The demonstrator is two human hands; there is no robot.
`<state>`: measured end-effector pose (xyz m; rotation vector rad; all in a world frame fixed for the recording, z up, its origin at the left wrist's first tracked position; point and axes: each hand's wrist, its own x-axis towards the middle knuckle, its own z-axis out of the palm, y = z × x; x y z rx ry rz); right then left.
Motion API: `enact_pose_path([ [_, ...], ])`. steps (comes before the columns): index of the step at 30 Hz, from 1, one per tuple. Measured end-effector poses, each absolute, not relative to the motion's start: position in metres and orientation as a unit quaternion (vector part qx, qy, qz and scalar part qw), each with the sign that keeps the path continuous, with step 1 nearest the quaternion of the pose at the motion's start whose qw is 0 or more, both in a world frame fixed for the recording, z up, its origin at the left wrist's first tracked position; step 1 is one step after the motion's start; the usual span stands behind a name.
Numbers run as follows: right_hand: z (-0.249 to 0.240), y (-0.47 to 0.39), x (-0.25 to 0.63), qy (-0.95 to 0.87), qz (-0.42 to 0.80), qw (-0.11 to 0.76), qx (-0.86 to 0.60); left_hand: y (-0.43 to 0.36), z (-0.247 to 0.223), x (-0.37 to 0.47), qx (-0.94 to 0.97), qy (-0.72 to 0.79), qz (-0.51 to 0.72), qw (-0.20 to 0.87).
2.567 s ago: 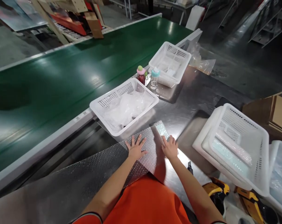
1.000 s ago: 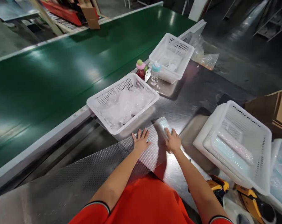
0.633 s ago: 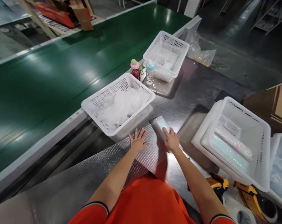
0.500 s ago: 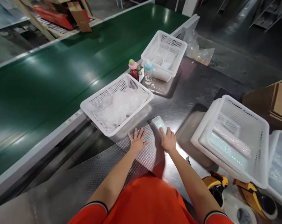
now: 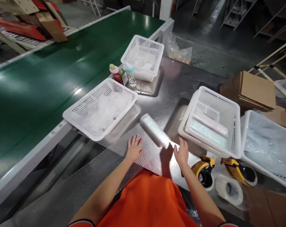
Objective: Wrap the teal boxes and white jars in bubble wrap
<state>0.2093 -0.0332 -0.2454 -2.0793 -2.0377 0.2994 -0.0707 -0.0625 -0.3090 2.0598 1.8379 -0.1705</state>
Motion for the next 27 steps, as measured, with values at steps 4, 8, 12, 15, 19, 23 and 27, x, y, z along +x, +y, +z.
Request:
enact_pose_path([
  [4, -0.269, -0.097, 0.245, -0.594, 0.088, -0.004, -0.799, -0.058, -0.304, -0.077, 0.718, 0.674, -0.062, 0.162],
  [8, -0.282, -0.115, 0.253, -0.569, 0.111, -0.020, -0.815, -0.038, -0.295, -0.079, 0.700, 0.688, -0.084, 0.171],
  [12, -0.268, -0.110, 0.245, -0.589, 0.141, 0.054, -0.794, -0.016, -0.293, -0.084, 0.687, 0.695, -0.093, 0.189],
  [15, -0.251, -0.090, 0.205, -0.661, 0.236, 0.152, -0.696, -0.006, -0.295, -0.091, 0.673, 0.701, -0.099, 0.211],
  [19, -0.246, -0.036, 0.112, -0.738, 0.281, 0.047, -0.612, -0.002, -0.293, -0.096, 0.664, 0.705, -0.099, 0.230],
  [23, -0.261, 0.017, 0.044, -0.774, 0.238, -0.120, -0.574, -0.003, -0.290, -0.097, 0.658, 0.711, -0.089, 0.231],
  [27, -0.277, 0.038, 0.025, -0.787, 0.227, -0.146, -0.554, -0.002, -0.289, -0.099, 0.648, 0.719, -0.079, 0.237],
])
